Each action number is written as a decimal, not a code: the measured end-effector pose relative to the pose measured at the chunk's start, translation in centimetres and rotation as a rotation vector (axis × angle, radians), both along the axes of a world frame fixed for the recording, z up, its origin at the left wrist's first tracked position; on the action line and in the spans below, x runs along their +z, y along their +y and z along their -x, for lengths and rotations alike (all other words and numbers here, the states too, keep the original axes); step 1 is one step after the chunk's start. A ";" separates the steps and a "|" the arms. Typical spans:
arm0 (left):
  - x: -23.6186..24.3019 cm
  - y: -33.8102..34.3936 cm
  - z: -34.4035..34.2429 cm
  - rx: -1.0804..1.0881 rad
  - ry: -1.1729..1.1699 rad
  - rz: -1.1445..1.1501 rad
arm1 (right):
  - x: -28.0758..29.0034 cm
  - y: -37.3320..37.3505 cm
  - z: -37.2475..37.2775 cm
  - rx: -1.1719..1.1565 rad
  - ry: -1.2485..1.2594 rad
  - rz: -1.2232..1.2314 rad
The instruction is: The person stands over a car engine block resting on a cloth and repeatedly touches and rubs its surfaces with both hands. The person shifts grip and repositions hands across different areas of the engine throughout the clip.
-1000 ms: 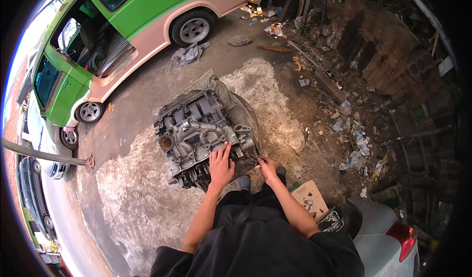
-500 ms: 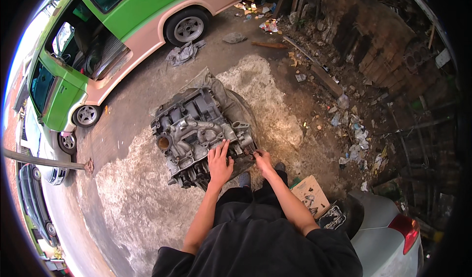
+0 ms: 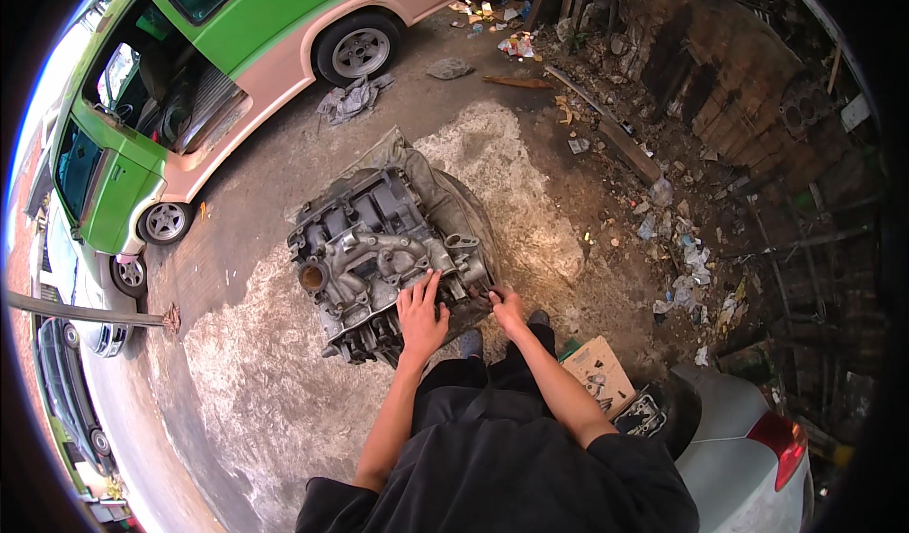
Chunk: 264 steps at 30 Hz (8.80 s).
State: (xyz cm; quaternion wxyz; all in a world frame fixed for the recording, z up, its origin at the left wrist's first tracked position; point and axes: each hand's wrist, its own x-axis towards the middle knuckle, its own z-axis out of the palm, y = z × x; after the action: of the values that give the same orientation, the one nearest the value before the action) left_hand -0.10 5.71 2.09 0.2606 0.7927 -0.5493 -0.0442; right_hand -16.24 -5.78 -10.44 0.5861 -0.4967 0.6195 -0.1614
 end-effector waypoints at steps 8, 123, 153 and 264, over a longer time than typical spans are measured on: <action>-0.1 0.0 0.1 0.007 0.002 0.015 | -0.8 -1.1 0.0 0.213 0.015 0.134; -0.6 -0.4 -1.0 0.006 0.032 0.040 | 4.0 -0.3 -0.2 0.118 -0.038 -0.144; 0.3 -0.3 -0.9 -0.028 -0.035 -0.058 | -0.9 -1.6 -0.1 0.365 0.024 0.078; -0.4 -0.3 -1.4 -0.034 0.045 -0.024 | 1.3 -1.8 1.2 0.520 0.214 0.498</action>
State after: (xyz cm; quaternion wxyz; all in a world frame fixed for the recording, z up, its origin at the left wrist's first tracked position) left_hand 1.31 5.43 1.65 0.2626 0.7853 -0.5560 -0.0731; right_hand -17.46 -7.56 -9.18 0.4006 -0.7788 0.4721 -0.1002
